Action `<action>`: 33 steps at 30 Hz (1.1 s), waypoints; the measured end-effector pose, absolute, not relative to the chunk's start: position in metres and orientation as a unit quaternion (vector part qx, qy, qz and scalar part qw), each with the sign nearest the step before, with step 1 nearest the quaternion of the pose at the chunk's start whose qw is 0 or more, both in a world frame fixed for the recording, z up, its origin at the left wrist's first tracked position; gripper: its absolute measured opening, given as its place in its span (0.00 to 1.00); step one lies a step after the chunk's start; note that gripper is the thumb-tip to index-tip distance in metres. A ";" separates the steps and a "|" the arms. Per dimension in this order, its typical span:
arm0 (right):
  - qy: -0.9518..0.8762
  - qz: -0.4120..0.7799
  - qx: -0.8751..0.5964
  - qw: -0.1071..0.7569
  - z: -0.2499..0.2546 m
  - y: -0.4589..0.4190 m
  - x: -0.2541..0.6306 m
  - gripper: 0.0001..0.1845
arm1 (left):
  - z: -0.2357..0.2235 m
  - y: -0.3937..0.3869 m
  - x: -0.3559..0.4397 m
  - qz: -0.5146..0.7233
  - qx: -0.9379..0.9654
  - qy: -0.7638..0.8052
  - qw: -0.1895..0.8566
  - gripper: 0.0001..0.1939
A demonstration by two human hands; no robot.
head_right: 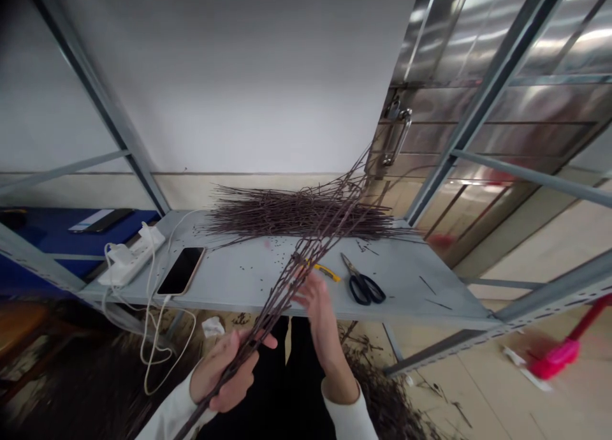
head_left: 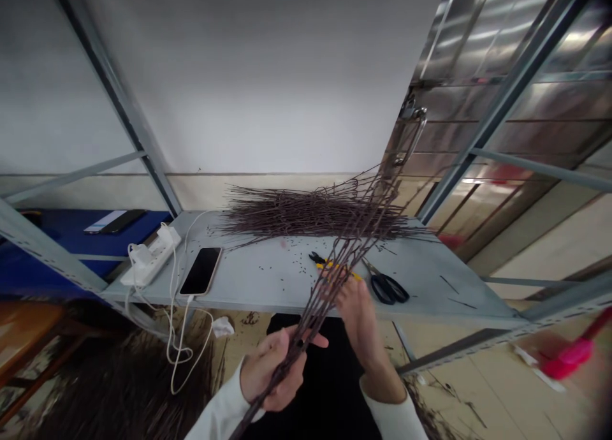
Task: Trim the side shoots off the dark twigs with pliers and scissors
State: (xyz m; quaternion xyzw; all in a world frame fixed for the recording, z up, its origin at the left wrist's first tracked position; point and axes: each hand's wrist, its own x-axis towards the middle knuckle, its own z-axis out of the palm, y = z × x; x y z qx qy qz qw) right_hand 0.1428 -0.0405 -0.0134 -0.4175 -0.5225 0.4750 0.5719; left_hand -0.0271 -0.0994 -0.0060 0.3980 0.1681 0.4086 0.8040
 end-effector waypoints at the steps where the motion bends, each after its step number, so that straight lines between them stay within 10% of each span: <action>1: -0.510 0.553 -0.366 0.548 -0.008 -0.043 0.138 0.32 | -0.005 -0.099 -0.023 0.405 0.401 0.189 0.799 0.28; 7: -0.397 0.679 -0.262 0.559 0.026 -0.042 0.132 0.16 | -0.013 -0.099 -0.018 0.368 0.396 0.231 0.809 0.33; 16: -0.447 0.587 -0.296 0.607 0.028 -0.001 0.162 0.15 | -0.049 -0.111 -0.132 0.296 0.487 0.457 0.683 0.28; 33: -0.536 0.511 -0.389 0.548 -0.022 -0.020 0.088 0.23 | -0.082 -0.103 -0.035 0.442 0.535 0.638 0.334 0.22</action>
